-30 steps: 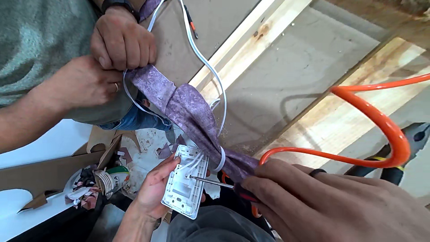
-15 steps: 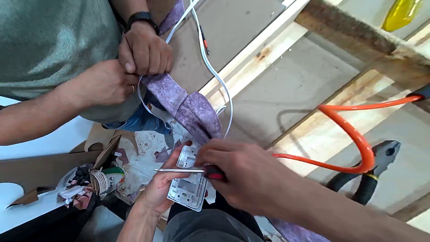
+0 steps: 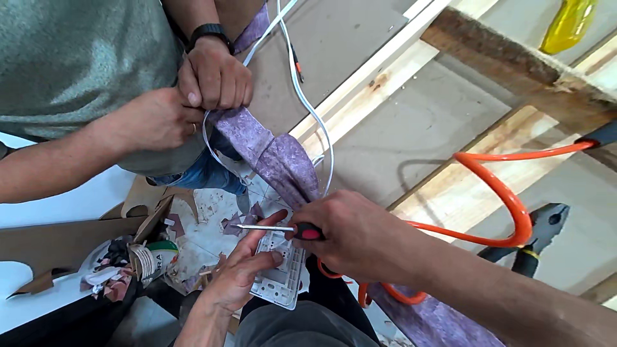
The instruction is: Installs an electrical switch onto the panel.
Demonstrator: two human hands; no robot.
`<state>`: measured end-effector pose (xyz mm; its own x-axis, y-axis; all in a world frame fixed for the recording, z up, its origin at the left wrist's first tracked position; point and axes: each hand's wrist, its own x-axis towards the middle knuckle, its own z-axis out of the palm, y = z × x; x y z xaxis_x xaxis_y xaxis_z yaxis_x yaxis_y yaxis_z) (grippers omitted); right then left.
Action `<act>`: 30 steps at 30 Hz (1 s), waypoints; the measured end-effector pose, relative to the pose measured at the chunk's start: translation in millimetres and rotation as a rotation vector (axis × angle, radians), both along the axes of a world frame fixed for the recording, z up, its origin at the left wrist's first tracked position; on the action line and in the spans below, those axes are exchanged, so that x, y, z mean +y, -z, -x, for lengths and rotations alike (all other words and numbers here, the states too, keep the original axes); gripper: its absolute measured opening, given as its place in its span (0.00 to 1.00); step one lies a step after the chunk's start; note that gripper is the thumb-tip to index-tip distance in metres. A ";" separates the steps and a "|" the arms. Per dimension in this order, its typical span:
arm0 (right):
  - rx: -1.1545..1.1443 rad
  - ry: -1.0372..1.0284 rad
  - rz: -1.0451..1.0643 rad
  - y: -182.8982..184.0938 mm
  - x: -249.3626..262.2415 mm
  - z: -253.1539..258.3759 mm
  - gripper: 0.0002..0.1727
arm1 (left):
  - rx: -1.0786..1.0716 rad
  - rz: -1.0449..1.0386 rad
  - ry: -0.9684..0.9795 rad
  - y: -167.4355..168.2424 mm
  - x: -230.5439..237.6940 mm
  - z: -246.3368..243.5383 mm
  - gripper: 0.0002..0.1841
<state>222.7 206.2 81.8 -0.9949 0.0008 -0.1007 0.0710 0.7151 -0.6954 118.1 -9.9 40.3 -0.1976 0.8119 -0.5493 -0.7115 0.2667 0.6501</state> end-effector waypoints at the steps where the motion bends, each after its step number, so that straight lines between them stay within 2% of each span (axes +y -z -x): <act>1: -0.012 0.009 0.015 -0.2 0.2 0.0 0.04 | -0.005 -0.004 -0.011 -0.1 0.3 -0.7 0.32; 4: 0.002 0.024 0.045 2.0 1.3 0.0 0.03 | 0.011 -0.053 -0.011 0.3 -1.7 -0.5 0.34; 7: 0.045 0.021 0.026 3.3 0.7 1.1 0.04 | 0.075 -0.089 0.010 0.1 -5.6 -2.2 0.42; 9: 0.103 0.026 -0.001 2.0 -2.2 1.7 0.02 | 0.129 -0.082 -0.014 -1.3 -6.2 -5.5 0.43; 14: 0.217 0.043 -0.002 7.1 -10.4 -2.9 0.04 | 0.269 0.002 -0.059 -7.4 -5.5 -14.1 0.41; 18: 0.201 0.081 -0.017 7.7 -12.9 -3.6 0.04 | 0.345 0.035 -0.097 -8.0 -6.1 -18.7 0.34; 21: 0.193 0.075 -0.046 5.7 -15.4 -2.2 0.04 | 0.392 0.031 -0.080 -9.4 -6.7 -18.5 0.34; 30: 0.181 0.079 -0.076 2.7 -17.2 -0.2 0.05 | 0.401 -0.041 -0.079 -6.5 -7.3 -18.6 0.33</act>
<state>222.8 189.1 79.1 -0.9933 0.0802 0.0829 0.0078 0.7634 -0.6459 136.8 -17.3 46.8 -0.4521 0.8052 -0.3837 -0.4165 0.1898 0.8891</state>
